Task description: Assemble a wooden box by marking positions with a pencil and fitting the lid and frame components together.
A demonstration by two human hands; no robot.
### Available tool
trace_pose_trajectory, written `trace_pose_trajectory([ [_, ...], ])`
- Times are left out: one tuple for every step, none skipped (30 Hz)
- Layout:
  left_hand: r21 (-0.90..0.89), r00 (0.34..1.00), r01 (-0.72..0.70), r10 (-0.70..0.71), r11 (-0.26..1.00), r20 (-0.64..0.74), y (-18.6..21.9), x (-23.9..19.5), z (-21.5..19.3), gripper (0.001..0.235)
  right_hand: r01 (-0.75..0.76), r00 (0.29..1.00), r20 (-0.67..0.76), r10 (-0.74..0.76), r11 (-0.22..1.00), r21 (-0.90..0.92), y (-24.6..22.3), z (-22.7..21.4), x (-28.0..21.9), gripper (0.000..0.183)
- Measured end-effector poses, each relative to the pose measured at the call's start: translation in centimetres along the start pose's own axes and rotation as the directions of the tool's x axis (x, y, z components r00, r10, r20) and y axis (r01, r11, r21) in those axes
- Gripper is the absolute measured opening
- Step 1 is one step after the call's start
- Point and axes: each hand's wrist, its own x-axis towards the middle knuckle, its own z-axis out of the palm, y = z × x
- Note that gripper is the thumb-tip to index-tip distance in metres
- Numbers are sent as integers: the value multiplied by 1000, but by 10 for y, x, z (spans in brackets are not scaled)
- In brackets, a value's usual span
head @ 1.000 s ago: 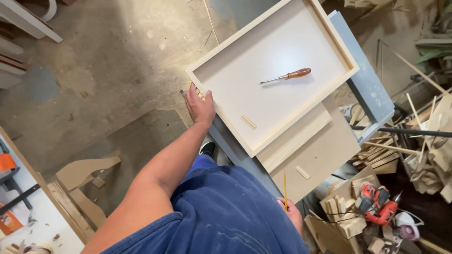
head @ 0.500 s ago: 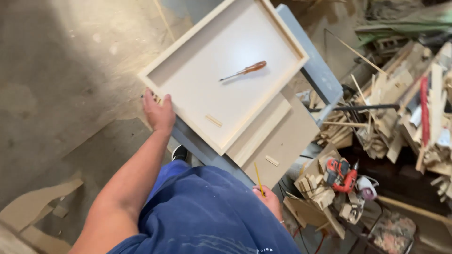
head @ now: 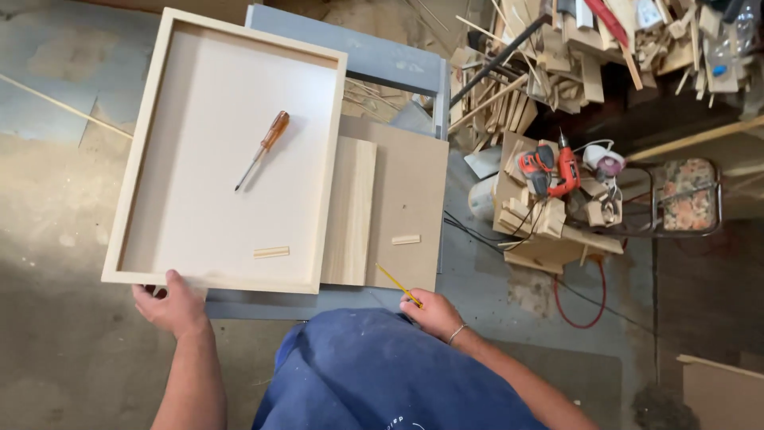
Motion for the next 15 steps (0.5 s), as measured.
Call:
trace_pose_trajectory([
  [4, 1000, -14, 14, 1000, 8, -5, 2, 2, 62, -4, 1000, 0, 4, 1000, 16, 9, 4, 6, 23],
  [9, 997, -80, 80, 997, -3, -10, 5, 3, 58, 56, 998, -3, -56, 997, 58, 17, 8, 12, 23],
  [13, 990, -141, 141, 990, -16, -17, 6, 3, 54, 117, 993, -9, -117, 989, 94, 26, 12, 18, 23],
  [16, 989, -151, 151, 988, -10, -15, 7, 2, 54, 114, 993, -9, -114, 988, 106, 32, 17, 23, 23],
  [24, 992, -125, 125, 992, 4, -14, 6, 2, 57, 134, 991, -15, -133, 987, 93, 40, 20, 28, 24],
  [31, 995, -99, 99, 995, 19, -13, 5, 1, 60, 154, 988, -21, -152, 985, 81, 46, 24, 32, 26],
  [34, 995, -102, 101, 994, 21, -11, 4, 1, 60, 152, 988, -20, -151, 985, 84, 45, 21, 28, 26],
  [14, 996, -89, 89, 996, 27, -9, 3, 0, 58, 123, 992, -10, -122, 990, 76, 44, 17, 24, 25],
  [-6, 997, -75, 75, 997, 33, -7, 1, -1, 57, 94, 996, 0, -94, 993, 66, 42, 14, 19, 24],
  [-4, 997, -77, 77, 997, 33, -10, 4, 0, 57, 93, 996, 1, -94, 993, 68, 46, 16, 20, 24],
  [17, 997, -71, 70, 997, 29, -13, 6, 2, 59, 108, 994, -12, -108, 992, 72, 50, 17, 22, 23],
  [38, 998, -65, 64, 997, 25, -17, 8, 3, 61, 123, 992, -25, -121, 990, 76, 54, 18, 23, 22],
  [37, 998, -64, 63, 997, 25, -17, 7, 4, 61, 123, 992, -25, -121, 990, 75, 57, 19, 24, 22],
  [28, 997, -66, 65, 997, 32, -18, 7, 4, 62, 120, 993, -32, -118, 988, 94, 59, 20, 25, 22],
  [19, 997, -68, 67, 997, 37, -18, 7, 4, 63, 118, 993, -39, -115, 986, 113, 61, 20, 27, 23],
])
